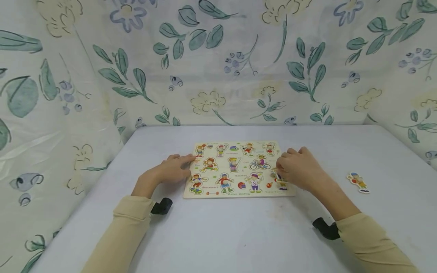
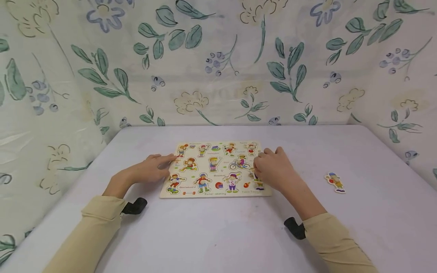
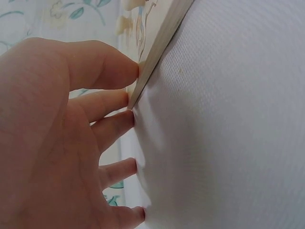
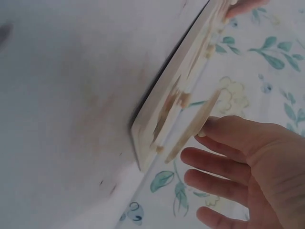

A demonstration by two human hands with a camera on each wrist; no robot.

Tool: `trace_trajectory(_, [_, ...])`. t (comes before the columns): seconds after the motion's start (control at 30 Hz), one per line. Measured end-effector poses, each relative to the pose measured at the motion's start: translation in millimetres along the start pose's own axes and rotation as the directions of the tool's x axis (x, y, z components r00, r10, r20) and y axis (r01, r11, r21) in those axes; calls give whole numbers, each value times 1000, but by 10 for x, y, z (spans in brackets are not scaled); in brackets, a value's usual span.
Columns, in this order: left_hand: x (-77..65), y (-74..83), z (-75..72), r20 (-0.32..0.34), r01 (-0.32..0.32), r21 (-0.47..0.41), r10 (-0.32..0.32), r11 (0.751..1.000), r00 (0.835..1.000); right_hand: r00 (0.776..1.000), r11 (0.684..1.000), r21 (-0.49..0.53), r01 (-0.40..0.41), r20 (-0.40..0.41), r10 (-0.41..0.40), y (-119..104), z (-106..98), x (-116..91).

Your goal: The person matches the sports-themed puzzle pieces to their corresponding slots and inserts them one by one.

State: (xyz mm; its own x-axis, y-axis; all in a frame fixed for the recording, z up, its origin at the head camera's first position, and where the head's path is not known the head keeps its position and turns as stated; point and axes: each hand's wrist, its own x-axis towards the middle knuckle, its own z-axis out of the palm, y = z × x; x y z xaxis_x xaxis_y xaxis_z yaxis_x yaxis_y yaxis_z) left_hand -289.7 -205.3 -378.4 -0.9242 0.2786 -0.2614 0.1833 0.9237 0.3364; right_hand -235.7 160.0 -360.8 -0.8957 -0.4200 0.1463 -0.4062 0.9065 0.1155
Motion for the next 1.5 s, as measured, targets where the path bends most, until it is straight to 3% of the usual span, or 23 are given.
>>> trace_trajectory(0.7, [-3, 19, 1, 2, -1, -17, 1, 1000, 1000, 994, 994, -5, 107, 28, -107, -467, -10, 283])
trace_trajectory(1.03, [-12, 29, -14, 8, 9, -4, -9, 1000, 1000, 992, 996, 9, 86, 94, -86, -570, 48, 315])
trace_trajectory(1.5, [-15, 27, 2, 4, 11, -1, -11, 1000, 1000, 991, 996, 29, 87, 101, -89, -583, 90, 312])
